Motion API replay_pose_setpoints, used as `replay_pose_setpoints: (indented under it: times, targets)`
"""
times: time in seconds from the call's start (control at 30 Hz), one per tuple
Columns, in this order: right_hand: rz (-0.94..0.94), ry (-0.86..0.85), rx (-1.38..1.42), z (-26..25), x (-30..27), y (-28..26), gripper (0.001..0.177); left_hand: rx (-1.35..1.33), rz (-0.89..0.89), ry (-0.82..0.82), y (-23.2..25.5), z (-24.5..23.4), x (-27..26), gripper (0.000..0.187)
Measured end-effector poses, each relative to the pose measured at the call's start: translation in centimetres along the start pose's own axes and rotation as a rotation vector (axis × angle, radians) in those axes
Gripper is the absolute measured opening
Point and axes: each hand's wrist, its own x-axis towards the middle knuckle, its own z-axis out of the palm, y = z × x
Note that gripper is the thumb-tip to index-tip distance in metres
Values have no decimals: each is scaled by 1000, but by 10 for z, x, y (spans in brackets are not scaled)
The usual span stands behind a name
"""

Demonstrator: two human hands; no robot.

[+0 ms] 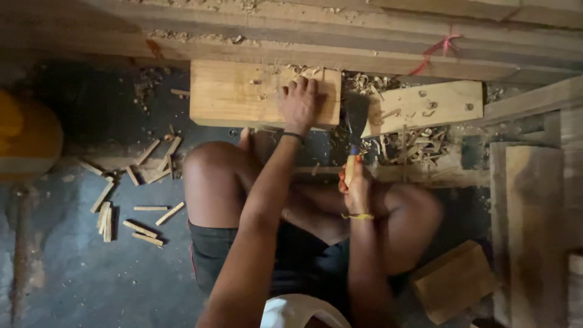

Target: The person sits on the floor and uses a chisel to carve a rectangular block of wood. They hold the wood with one hand and strike the chisel with the other to remove wood shavings. The person occasionally pauses to clear the shavings from the work surface.

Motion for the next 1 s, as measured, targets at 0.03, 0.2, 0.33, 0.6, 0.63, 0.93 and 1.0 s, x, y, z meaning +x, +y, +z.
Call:
replay_pose_setpoints:
  times: [0.03,0.2,0.33,0.6,0.63,0.93,1.0]
  targets:
    - [-16,15,-17,7,-2,-1,46,14,23,71,-8,5,2,39]
    - [-20,88,-87,23,-8,5,44,-390,44,317,-25,-1,-17,18]
    - [-48,39,-161,25,-2,30,43,-794,-145,250,-12,-30,-32,22]
    - [-388,166,-678,45,20,65,39,-580,176,227,88,-64,-67,21]
    - [-384,160,-681,45,24,66,39,-649,181,163,108,-64,-66,22]
    - [-414,111,-720,41,32,72,41,-645,258,150,157,-72,-75,44]
    - [-402,102,-722,48,34,65,42,-615,186,153,116,-86,-90,37]
